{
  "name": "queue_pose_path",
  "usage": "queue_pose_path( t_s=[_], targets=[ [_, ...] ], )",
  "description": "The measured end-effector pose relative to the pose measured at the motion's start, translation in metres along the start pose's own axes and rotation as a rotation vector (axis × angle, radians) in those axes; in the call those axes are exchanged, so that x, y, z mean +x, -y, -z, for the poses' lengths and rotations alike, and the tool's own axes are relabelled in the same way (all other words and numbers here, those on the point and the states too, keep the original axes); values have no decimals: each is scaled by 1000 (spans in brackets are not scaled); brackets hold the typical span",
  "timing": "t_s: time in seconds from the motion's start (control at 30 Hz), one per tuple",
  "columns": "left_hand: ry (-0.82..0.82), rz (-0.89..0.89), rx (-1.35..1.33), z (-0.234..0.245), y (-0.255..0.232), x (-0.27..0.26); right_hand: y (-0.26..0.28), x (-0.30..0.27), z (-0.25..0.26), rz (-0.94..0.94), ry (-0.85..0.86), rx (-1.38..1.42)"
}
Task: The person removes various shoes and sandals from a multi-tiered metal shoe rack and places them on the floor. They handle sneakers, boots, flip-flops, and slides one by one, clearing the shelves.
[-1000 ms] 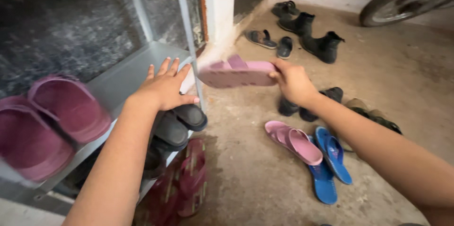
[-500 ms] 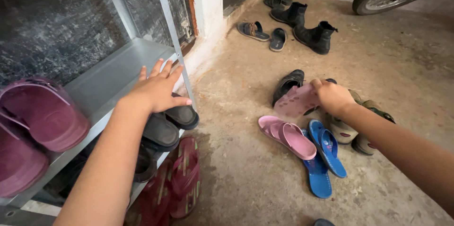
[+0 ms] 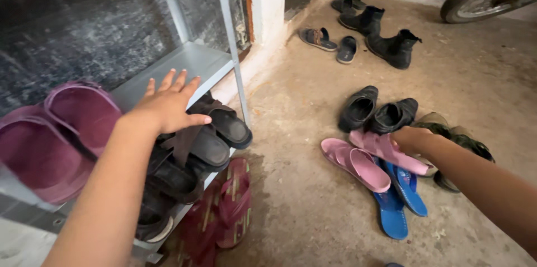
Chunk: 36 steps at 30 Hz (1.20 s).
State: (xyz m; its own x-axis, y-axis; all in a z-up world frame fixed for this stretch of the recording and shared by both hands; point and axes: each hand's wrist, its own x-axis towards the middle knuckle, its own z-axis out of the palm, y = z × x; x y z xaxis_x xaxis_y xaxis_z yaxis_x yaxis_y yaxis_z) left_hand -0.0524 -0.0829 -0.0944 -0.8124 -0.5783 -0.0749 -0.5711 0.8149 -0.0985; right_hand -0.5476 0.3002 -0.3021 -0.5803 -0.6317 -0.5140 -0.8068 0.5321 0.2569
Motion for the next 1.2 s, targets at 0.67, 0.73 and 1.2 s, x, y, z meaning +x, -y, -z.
queue_pose_path(
  t_s=[0.67,0.73,1.2],
  targets=[
    [-65,161,-115,3,112,-113,322,-121,174,833,-784,-76],
    [-33,168,-119,1,113,-123,352,-140,192,940,-955,3],
    [-212,-20,11,-10,95,-170,523,-162,244,1140,-1228,220]
  ],
)
